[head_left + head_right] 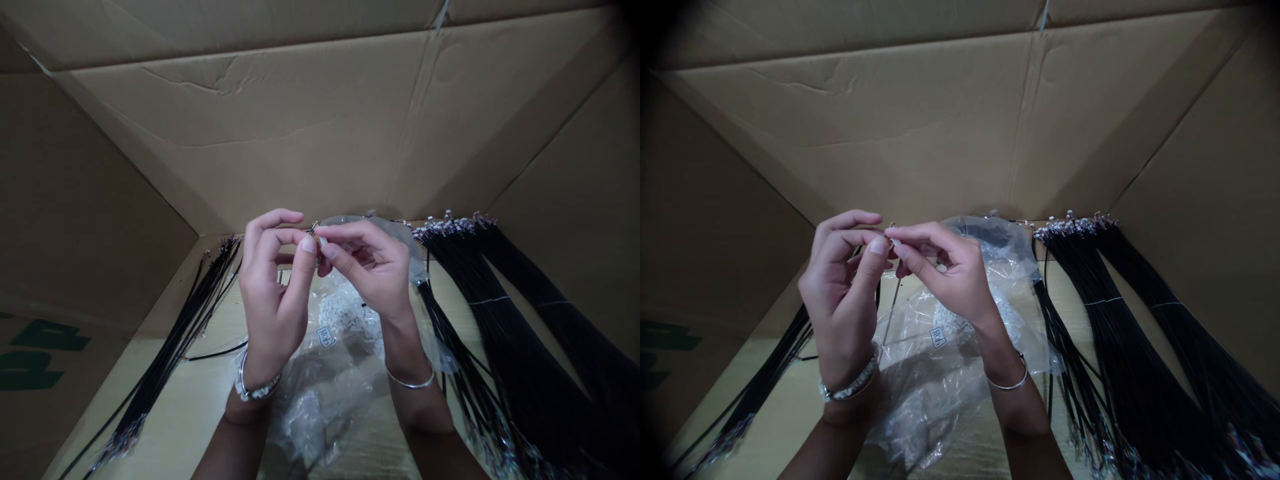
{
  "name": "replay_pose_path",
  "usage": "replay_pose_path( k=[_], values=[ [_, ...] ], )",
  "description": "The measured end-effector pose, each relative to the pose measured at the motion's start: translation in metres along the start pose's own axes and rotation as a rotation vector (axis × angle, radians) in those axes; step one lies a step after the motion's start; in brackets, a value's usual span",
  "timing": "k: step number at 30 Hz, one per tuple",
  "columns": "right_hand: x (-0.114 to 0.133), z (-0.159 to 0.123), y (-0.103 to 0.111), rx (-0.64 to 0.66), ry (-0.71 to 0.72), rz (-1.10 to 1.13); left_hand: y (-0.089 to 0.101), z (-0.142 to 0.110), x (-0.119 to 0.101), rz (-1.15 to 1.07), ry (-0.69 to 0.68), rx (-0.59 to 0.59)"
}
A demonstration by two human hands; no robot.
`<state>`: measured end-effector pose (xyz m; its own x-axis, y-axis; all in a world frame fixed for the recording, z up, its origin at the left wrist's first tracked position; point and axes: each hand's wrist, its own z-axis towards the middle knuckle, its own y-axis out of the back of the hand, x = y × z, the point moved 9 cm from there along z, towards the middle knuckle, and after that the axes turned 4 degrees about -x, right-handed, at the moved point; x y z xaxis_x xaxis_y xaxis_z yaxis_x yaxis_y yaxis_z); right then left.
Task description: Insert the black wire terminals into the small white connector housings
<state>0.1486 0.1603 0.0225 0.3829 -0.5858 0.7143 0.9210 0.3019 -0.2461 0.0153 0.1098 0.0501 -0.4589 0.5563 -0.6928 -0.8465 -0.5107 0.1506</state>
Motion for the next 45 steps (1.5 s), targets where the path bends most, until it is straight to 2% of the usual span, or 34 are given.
replay_pose_path(
  k=[19, 26, 31, 37, 45],
  values=[
    [0.007, -0.002, 0.001, -0.034, 0.073, -0.083, 0.002, -0.002, -0.011, 0.053, -0.122, -0.06],
    [0.0, -0.002, 0.002, -0.059, -0.027, 0.029, 0.003, -0.002, -0.011, 0.074, -0.114, -0.045],
    [-0.003, -0.001, 0.003, -0.068, -0.071, 0.147, 0.006, 0.0, -0.009, 0.022, -0.086, -0.007],
    [-0.002, 0.0, 0.005, -0.074, -0.097, 0.142, 0.004, 0.002, -0.003, -0.106, -0.045, 0.063],
    [0.0, 0.001, 0.007, -0.042, -0.093, 0.121, -0.002, 0.005, 0.004, -0.14, -0.016, 0.135]
  ],
)
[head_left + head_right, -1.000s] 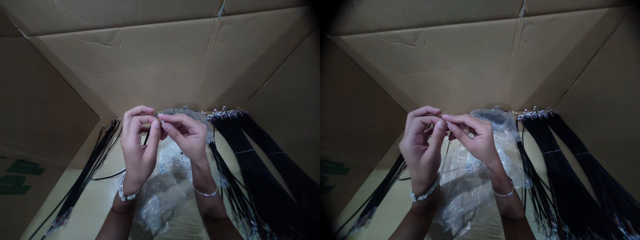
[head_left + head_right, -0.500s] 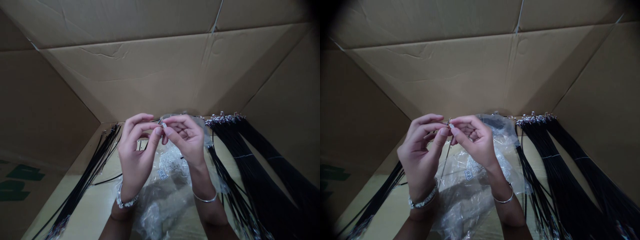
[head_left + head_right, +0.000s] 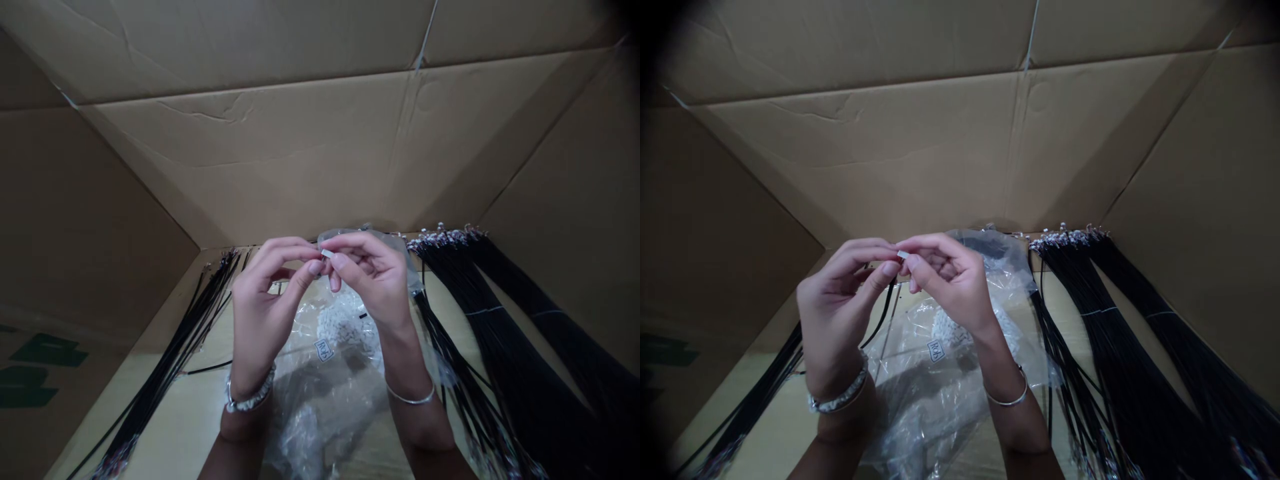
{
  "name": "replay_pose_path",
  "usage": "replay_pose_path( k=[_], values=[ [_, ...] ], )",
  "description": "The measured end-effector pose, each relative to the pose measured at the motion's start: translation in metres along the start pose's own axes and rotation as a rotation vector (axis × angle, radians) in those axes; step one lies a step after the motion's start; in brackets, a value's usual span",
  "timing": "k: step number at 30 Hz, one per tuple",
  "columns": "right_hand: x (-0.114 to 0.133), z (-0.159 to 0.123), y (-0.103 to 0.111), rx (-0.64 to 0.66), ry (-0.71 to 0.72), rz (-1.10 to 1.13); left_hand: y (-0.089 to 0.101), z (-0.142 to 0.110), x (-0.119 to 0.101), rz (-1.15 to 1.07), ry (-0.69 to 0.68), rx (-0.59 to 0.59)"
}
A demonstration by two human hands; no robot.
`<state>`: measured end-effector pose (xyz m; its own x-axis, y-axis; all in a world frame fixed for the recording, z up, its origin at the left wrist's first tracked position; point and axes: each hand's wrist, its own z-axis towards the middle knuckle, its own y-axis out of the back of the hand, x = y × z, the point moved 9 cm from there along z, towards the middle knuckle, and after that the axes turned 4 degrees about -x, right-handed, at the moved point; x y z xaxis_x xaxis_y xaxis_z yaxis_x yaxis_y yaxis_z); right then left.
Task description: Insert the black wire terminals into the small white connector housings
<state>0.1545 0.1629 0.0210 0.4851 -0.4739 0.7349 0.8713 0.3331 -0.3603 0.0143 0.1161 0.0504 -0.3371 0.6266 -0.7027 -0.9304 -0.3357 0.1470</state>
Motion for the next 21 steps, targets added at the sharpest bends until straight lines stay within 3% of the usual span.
replay_pose_path(
  k=[21],
  values=[
    [-0.0001, -0.0004, -0.0027, 0.113, 0.008, 0.118, -0.0009, 0.0009, 0.0039, -0.047, 0.073, 0.032]
  ],
)
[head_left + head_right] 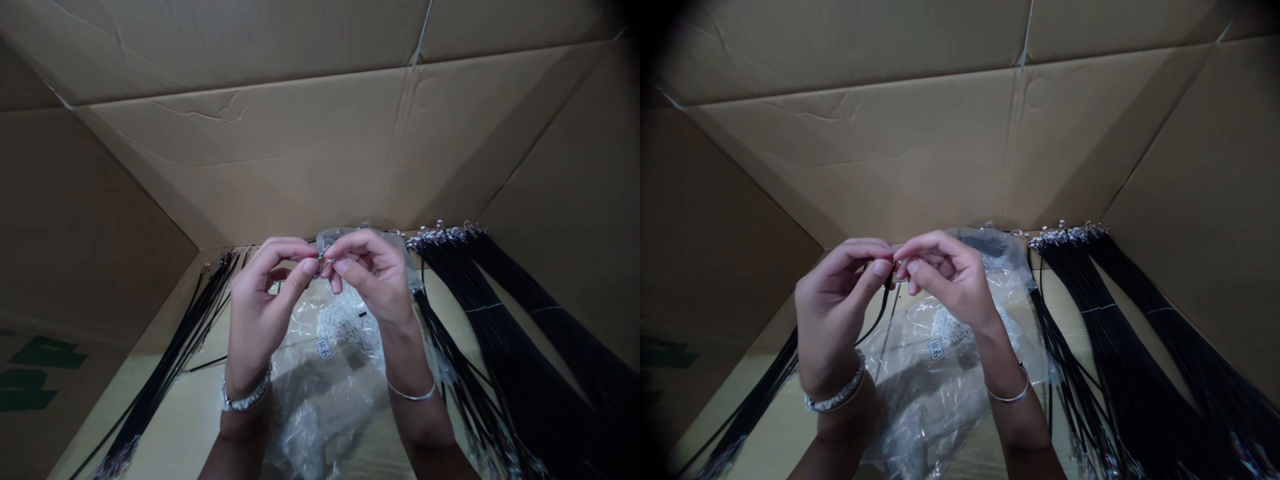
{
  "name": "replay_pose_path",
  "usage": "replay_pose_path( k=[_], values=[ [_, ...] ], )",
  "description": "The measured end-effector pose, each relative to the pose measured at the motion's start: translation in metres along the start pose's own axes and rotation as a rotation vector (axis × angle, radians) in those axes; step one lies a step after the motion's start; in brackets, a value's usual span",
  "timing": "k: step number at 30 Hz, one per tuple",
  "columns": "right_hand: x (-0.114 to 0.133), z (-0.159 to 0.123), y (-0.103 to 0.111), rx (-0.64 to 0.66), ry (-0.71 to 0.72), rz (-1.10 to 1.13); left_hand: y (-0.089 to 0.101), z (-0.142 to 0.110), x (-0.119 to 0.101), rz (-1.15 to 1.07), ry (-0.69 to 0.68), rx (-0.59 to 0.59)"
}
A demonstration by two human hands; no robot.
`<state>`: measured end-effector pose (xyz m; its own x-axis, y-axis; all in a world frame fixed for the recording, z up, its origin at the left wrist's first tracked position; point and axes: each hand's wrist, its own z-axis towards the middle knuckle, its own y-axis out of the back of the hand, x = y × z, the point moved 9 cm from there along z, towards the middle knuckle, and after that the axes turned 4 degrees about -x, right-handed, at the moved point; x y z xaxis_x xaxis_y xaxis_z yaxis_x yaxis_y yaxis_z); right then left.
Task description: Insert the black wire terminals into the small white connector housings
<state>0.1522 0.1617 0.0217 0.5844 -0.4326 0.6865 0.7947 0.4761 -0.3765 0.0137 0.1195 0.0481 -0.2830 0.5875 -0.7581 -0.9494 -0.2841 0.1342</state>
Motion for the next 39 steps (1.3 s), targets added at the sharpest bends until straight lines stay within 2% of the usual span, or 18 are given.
replay_pose_path(
  k=[5, 12, 21, 31, 39],
  values=[
    [-0.006, 0.0, -0.001, 0.035, -0.005, 0.094, -0.002, -0.003, 0.001, 0.009, 0.06, 0.055],
    [-0.005, 0.001, 0.001, 0.017, -0.004, 0.011, -0.004, -0.004, 0.007, -0.032, 0.136, 0.101],
    [-0.003, 0.001, -0.003, 0.024, -0.016, 0.08, -0.002, -0.002, 0.014, -0.065, 0.172, 0.064],
    [-0.007, -0.001, -0.002, 0.019, -0.074, 0.031, -0.004, 0.002, 0.02, -0.136, 0.199, 0.048],
    [-0.016, -0.001, 0.002, -0.041, -0.192, 0.042, -0.005, 0.003, 0.02, -0.119, 0.184, 0.057]
  ],
)
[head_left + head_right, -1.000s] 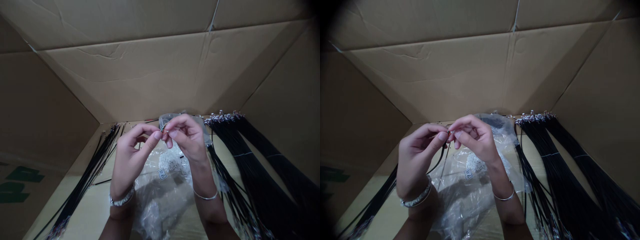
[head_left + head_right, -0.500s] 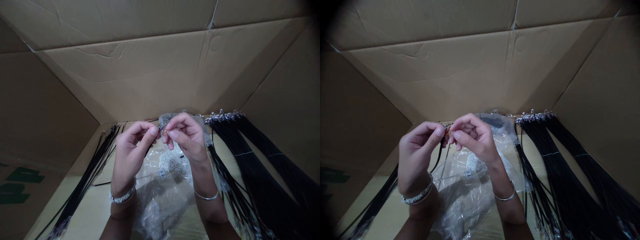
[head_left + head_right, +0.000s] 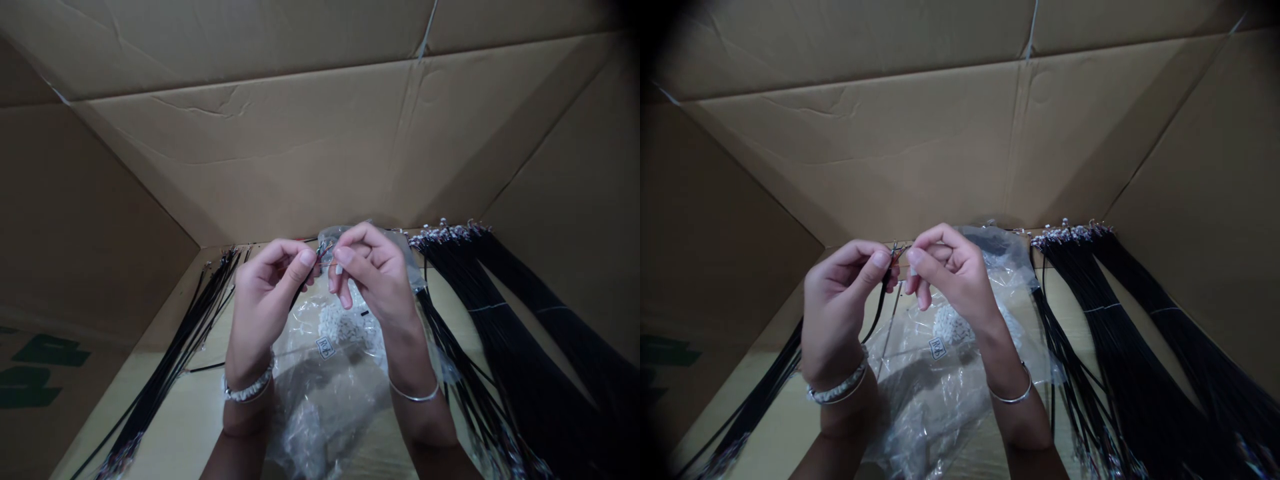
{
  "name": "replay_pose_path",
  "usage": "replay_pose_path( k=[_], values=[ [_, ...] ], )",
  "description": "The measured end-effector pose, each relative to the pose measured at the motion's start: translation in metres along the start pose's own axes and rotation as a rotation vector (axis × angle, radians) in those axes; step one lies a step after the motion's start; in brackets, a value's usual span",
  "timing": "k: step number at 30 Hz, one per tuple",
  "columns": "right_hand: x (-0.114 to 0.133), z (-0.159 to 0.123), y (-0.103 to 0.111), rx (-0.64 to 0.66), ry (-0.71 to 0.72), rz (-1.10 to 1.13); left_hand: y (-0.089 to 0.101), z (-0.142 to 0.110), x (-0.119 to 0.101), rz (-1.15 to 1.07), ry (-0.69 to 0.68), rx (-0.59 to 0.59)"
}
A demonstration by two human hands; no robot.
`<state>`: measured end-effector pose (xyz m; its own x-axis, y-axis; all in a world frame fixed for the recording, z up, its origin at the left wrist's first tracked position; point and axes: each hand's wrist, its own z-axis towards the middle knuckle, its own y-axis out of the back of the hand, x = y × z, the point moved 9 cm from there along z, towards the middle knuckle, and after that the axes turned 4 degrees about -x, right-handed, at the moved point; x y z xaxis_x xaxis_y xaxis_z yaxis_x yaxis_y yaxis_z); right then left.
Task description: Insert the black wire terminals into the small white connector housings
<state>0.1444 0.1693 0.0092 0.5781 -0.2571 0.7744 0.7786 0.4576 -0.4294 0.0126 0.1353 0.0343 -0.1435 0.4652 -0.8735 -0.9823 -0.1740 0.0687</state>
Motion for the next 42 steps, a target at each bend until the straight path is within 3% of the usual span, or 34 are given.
replay_pose_path(
  k=[9, 42],
  values=[
    [-0.0063, -0.0013, -0.001, 0.017, -0.106, 0.019, 0.0011, 0.0008, 0.0019, 0.035, 0.004, -0.022],
    [-0.0082, -0.0015, 0.0017, -0.038, -0.131, -0.004, -0.003, 0.0014, 0.0042, 0.051, 0.061, 0.036]
  ],
)
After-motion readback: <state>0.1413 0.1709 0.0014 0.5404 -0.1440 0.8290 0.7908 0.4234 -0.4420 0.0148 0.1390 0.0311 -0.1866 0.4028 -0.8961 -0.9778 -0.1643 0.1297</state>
